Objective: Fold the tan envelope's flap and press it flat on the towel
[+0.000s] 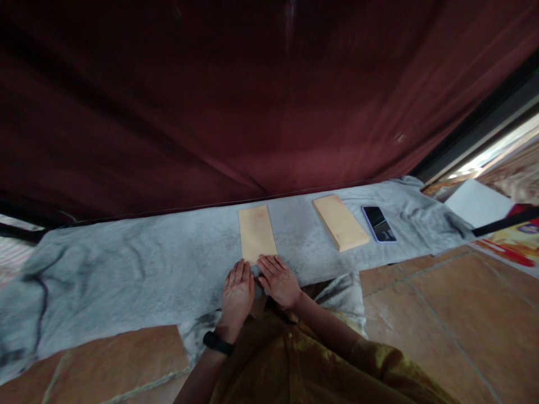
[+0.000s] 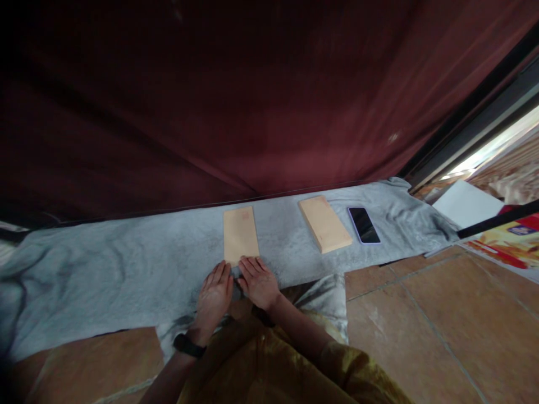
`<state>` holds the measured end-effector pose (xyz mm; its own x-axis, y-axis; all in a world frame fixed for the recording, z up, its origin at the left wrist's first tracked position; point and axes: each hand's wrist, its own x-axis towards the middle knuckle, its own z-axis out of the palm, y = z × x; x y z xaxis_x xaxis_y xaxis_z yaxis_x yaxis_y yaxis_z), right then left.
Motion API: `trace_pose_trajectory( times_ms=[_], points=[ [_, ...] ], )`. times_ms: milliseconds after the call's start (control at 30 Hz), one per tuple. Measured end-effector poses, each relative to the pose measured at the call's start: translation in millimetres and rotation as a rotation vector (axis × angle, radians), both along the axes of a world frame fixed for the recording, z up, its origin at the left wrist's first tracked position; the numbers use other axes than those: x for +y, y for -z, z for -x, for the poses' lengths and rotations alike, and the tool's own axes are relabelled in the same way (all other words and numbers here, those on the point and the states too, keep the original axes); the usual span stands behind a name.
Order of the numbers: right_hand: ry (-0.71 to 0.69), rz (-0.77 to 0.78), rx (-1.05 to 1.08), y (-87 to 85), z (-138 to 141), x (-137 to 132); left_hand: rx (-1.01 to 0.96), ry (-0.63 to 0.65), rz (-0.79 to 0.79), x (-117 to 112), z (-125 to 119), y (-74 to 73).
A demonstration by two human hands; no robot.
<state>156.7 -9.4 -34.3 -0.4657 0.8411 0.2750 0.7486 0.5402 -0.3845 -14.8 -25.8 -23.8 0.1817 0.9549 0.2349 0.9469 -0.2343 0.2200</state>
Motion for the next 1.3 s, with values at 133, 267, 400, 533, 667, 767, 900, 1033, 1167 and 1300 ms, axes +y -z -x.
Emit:
trace_pose_trajectory(
  times_ms=[133, 267, 400, 533, 667, 767, 900, 1033, 1167, 1300],
  points=[
    [0.025, 0.008, -0.008, 2.8, -7, -1, -0.096, -0.003, 0.018, 6, 4, 0.0],
    [0.055, 0.018, -0.021, 4.6, -11, -2, -0.332, -0.079, 0.032, 16, 5, -0.1],
    [0.074, 0.027, -0.011, 4.8, -12, -4, -0.688, -0.227, 0.14, 28, 5, -0.4],
    [0.091, 0.026, 0.007, 4.3, -10, -3, -0.979, -0.401, 0.253, 40, 3, -2.3],
    [0.119, 0.022, 0.025, 1.7, -6, 1, -1.207, -0.444, 0.313, 49, -3, -8.5],
    [0.141, 0.025, 0.013, -4.5, -1, 6, -1.283, -0.43, 0.337, 52, -12, -16.5],
    [0.25, 0.083, -0.008, -18.6, 5, 14, -1.288, -0.379, 0.325, 51, -29, -33.2],
    [0.356, 0.177, 0.12, -29.5, 0, 23, -1.29, -0.282, 0.323, 50, -51, -54.8],
    [0.52, 0.353, 0.668, -30.3, -15, 32, -1.347, -0.236, 0.33, 47, -66, -63.0],
    [0.591, 0.564, 1.345, -26.8, -28, 34, -1.429, -0.33, 0.419, 40, -72, -49.0]
  ],
)
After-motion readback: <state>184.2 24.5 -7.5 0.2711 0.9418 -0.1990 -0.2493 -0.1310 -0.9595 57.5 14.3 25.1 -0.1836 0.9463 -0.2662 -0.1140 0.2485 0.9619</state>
